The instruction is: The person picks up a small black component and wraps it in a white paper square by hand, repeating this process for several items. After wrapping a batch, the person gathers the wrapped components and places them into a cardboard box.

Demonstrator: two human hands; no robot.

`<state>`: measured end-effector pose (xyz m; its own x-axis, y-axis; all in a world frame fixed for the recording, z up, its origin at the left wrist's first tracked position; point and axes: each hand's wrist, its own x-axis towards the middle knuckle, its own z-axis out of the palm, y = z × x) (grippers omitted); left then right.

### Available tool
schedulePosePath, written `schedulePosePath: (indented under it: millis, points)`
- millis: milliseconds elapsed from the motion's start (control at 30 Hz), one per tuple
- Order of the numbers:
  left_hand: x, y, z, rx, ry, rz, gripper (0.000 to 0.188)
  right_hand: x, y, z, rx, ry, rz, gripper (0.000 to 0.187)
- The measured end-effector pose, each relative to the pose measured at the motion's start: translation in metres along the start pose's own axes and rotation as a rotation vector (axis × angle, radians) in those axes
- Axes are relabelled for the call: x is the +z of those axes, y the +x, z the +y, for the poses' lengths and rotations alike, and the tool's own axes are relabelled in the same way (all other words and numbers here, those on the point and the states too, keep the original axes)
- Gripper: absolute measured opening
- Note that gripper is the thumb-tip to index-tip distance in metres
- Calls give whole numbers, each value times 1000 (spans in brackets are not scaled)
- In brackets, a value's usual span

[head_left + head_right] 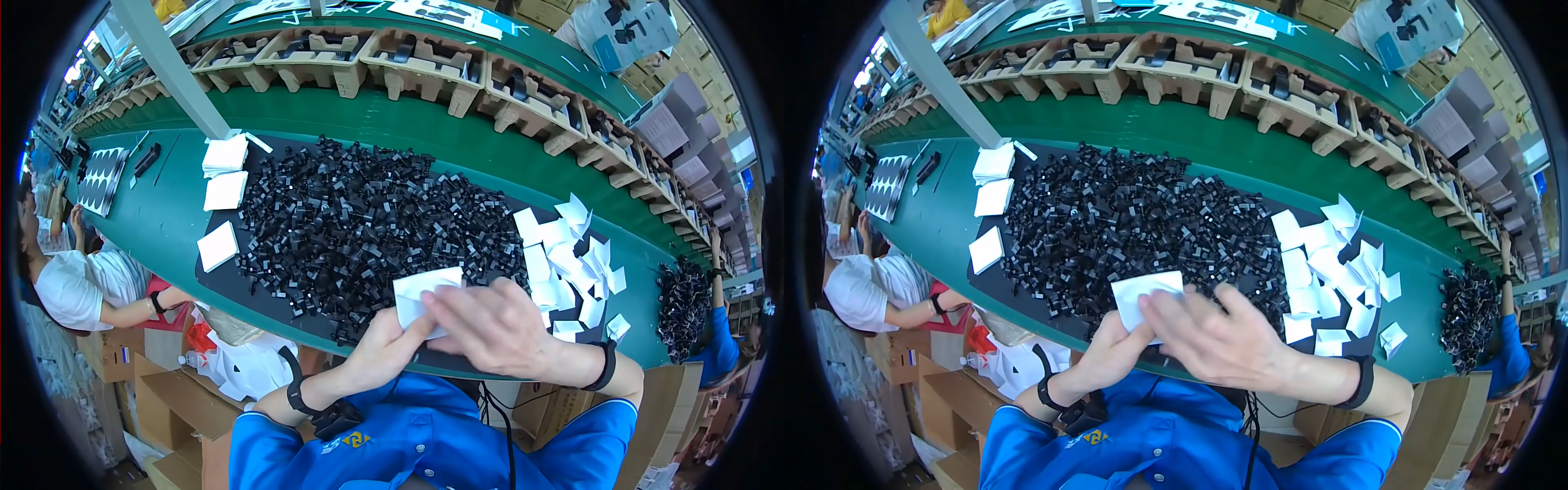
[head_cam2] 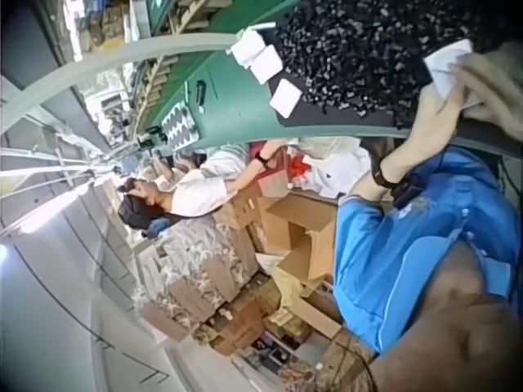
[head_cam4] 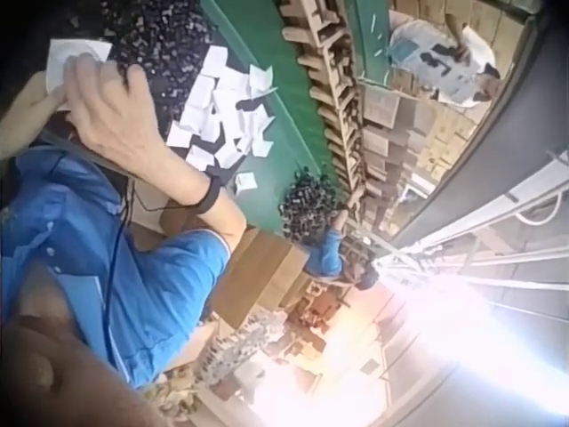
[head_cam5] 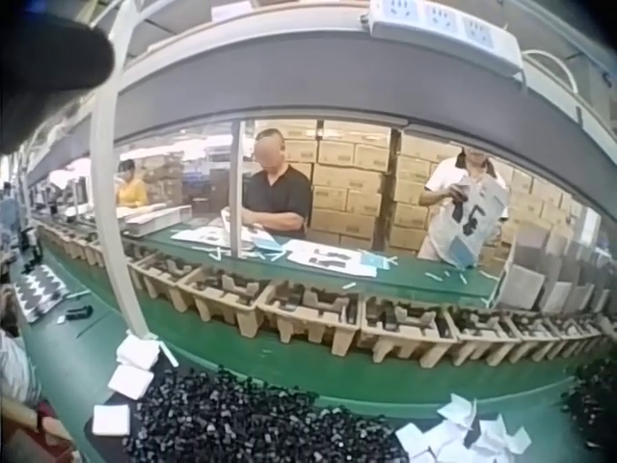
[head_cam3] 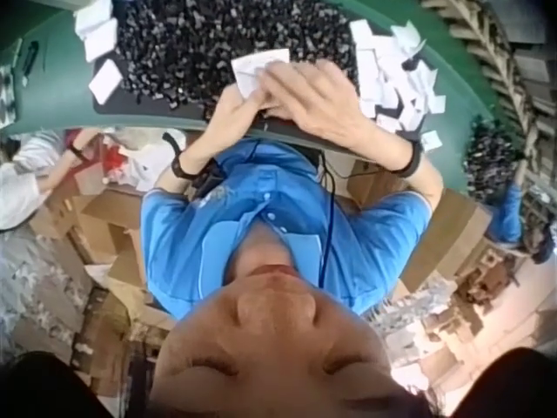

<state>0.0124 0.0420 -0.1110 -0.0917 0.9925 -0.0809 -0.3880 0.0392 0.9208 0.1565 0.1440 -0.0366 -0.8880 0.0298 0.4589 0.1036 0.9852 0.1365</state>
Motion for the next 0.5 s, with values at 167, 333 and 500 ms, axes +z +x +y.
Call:
schedulePosePath:
  millis: [167,333,500]
  points:
    - [12,-6,6,46,333,-191,32,-25,-18,10,136,387,-103,31]
    - [9,-9,4,152,379,-304,36,-35,-28,13,164,965,-182,25]
    - [12,1,1,213,633,-382,34,-36,-11,1,184,781,-745,21]
